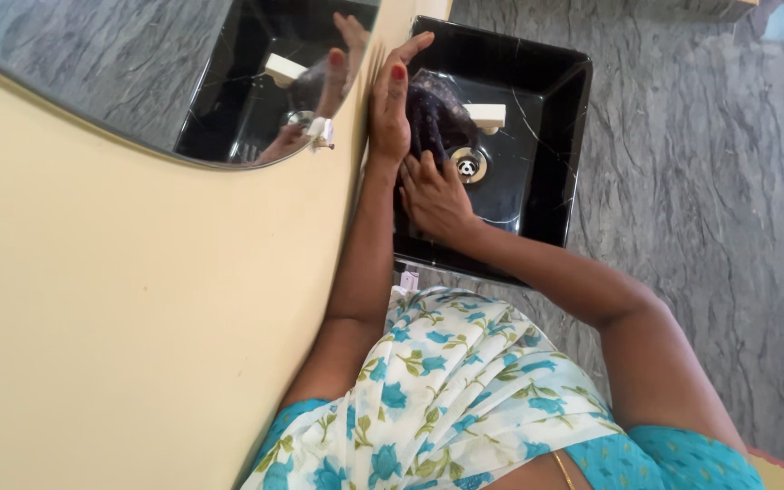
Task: The person cleans a black bathroom sink using a dark cloth. They wipe the basin, faucet, and drain area repeatedly, rinsing and wringing the cloth under running water throughout the task.
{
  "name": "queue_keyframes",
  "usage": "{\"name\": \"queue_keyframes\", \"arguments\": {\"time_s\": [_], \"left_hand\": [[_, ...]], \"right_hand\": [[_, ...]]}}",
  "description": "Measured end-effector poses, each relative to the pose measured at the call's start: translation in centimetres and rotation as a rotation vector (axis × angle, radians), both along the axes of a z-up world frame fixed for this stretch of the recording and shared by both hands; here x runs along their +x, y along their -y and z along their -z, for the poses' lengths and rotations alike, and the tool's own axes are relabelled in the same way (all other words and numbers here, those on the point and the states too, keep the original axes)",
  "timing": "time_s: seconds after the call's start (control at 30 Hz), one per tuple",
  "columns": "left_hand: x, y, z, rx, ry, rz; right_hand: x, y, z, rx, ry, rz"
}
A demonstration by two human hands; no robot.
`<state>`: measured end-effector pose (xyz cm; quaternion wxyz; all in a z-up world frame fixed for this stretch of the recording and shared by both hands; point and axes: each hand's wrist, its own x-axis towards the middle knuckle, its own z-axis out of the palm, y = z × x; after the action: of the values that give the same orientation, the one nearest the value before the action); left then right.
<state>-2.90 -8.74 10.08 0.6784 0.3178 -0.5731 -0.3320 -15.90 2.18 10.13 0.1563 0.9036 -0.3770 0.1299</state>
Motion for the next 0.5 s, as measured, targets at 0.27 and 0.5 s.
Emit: {"name": "queue_keyframes", "arguments": {"time_s": [0.27,0.5], "left_hand": [[-0.1,-0.6,-0.9,0.04,0.214,-0.13],[0.0,0.4,0.5,0.196,0.186,-0.014]], "right_hand": [[4.6,8.1,1.5,0.766,-0.176,0.188],[3.4,12.2,4.7,0.788,0.022,0.007]]}}
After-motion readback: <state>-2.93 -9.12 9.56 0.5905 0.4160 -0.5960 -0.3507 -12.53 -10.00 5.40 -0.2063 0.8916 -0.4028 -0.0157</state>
